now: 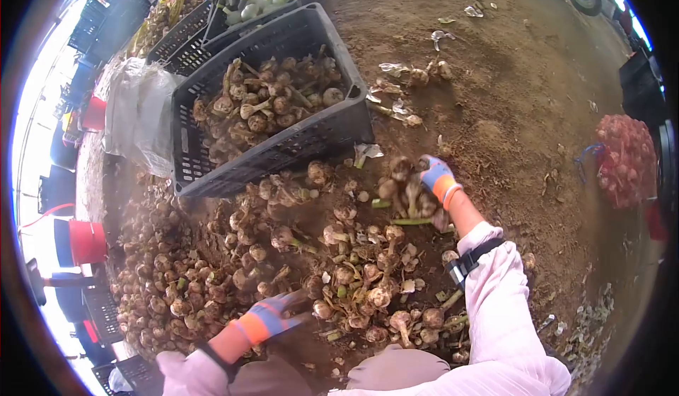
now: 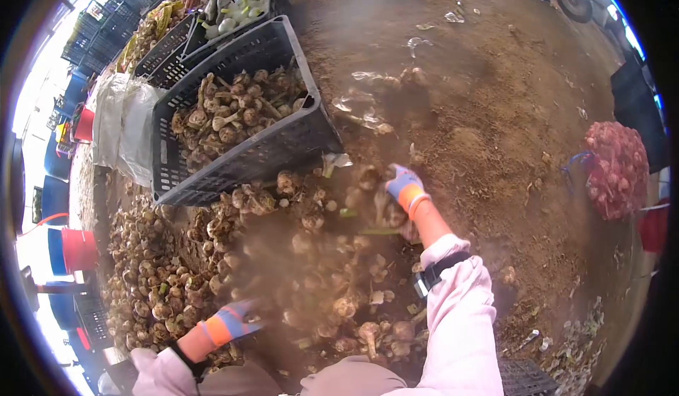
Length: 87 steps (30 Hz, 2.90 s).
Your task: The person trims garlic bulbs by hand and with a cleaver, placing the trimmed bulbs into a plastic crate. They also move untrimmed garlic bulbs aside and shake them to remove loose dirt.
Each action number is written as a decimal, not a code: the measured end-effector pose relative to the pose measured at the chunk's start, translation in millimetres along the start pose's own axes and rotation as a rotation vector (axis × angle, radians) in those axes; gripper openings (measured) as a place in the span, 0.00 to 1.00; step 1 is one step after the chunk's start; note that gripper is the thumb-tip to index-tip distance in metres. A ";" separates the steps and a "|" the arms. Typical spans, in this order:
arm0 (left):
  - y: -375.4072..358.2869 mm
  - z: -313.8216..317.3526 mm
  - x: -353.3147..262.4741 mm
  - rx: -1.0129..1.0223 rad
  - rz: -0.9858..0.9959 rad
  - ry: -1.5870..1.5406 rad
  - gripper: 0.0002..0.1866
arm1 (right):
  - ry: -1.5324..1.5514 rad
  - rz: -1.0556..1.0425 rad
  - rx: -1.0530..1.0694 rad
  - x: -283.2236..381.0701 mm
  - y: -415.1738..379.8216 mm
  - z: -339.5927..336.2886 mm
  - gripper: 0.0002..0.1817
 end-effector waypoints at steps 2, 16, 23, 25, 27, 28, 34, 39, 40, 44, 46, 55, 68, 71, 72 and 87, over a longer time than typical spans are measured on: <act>37.5 23.4 -13.3 -0.007 0.186 -0.247 0.36 | 0.096 0.043 0.068 4.4 -34.1 8.2 0.33; 148.2 116.2 -76.1 0.339 0.155 -1.767 0.26 | 1.283 0.321 0.092 25.7 -220.4 45.7 0.25; 88.4 97.2 -119.5 0.035 0.530 -1.237 0.41 | 1.042 -0.043 0.133 89.0 -289.2 39.1 0.34; 57.6 80.7 -140.3 -0.197 0.834 -0.936 0.32 | 1.069 -0.055 0.204 108.6 -294.9 27.7 0.34; 44.7 79.8 -140.8 -0.205 0.722 -0.985 0.36 | 1.285 0.039 0.230 119.1 -301.9 26.1 0.33; 43.8 78.6 -136.4 -0.217 0.623 -1.018 0.40 | 1.502 0.121 0.243 125.8 -302.9 26.0 0.33; 35.1 71.6 -118.0 -0.130 0.439 -1.134 0.33 | 0.465 -0.287 -0.147 134.7 -310.1 -61.8 0.15; 42.5 106.7 -107.3 0.263 0.451 -1.597 0.28 | -0.253 -0.510 0.287 158.2 -330.3 -43.7 0.24; 42.0 110.5 -106.0 0.291 0.448 -1.633 0.27 | -0.249 -0.504 0.287 160.3 -331.7 -43.2 0.24; 39.9 118.2 -97.2 0.341 0.450 -1.700 0.24 | -0.282 -0.467 0.356 170.2 -333.4 -40.9 0.22; 40.6 124.8 -93.7 0.362 0.472 -1.713 0.22 | -0.193 -0.432 0.356 166.4 -335.0 -38.5 0.21; -7.8 80.7 -143.6 0.031 0.607 -1.091 0.36 | 0.490 0.005 -0.268 30.6 -307.5 -47.8 0.11; 3.9 73.6 -154.8 -0.050 0.700 -0.695 0.37 | 1.015 -0.179 0.088 131.6 -315.3 -45.3 0.18; -23.1 62.4 -172.6 -0.423 0.947 0.024 0.28 | 0.566 -0.116 0.189 112.3 -313.7 -70.1 0.12; -23.1 73.0 -173.8 -0.400 0.943 0.339 0.26 | 0.410 -0.149 0.253 118.6 -311.0 -76.4 0.11; -65.8 12.0 -108.9 -0.332 0.890 0.733 0.15 | 0.372 0.117 0.103 21.5 -319.4 -42.4 0.15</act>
Point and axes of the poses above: each hand's wrist, its own y-axis towards the middle knuckle, its own z-axis out of the palm, x = y × z, the point moved 7 cm from there along y, towards the middle knuckle, and after that the axes turned 5 degrees about -z, right-handed, at the moved point
